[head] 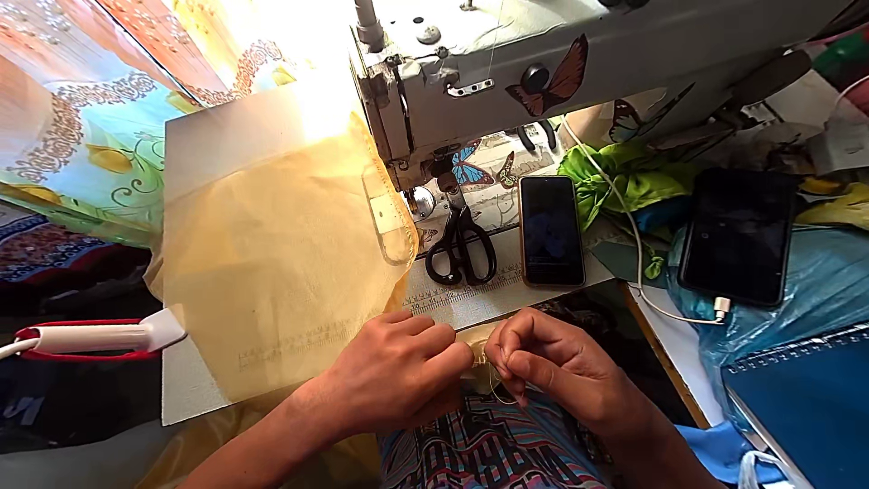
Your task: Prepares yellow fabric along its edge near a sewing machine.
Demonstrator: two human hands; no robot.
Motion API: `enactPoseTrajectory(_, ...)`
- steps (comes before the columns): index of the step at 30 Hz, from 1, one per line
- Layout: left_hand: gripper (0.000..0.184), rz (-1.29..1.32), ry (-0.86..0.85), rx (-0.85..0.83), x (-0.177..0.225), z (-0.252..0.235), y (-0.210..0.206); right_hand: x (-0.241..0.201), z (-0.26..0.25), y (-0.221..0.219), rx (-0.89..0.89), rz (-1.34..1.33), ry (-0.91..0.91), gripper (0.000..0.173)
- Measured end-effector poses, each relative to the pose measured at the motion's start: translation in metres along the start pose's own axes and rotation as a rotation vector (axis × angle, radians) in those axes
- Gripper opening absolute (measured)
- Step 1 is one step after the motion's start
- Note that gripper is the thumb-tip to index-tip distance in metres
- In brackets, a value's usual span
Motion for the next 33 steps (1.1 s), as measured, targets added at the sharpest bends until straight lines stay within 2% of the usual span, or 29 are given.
enactPoseTrajectory(16,0.019,0.235,0.017,0.021,-0.017,0.011,-0.004,-0.012,0.015,0.011,0.056,0.212,-0.035,0.013)
enactPoseTrajectory(27,0.024,0.311,0.049,0.004,-0.025,0.020,0.001,-0.011,0.022,0.014,0.078,0.202,-0.039,0.012)
enactPoseTrajectory(30,0.020,0.282,0.076,0.009,-0.027,0.018,0.000,-0.012,0.017,0.016,0.137,0.210,0.005,0.012)
enactPoseTrajectory(33,0.019,0.257,0.100,-0.037,-0.022,0.014,-0.008,-0.011,0.001,0.010,0.219,0.211,0.156,0.012)
Point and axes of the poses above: each hand's wrist, its own z-axis away from the middle knuckle, its own y-axis out of the back of the hand, x = y × z, the point moved 2 cm from there along -z, towards the middle knuckle, and after that the axes turned 7 degrees about y, right-handed, at the moved point
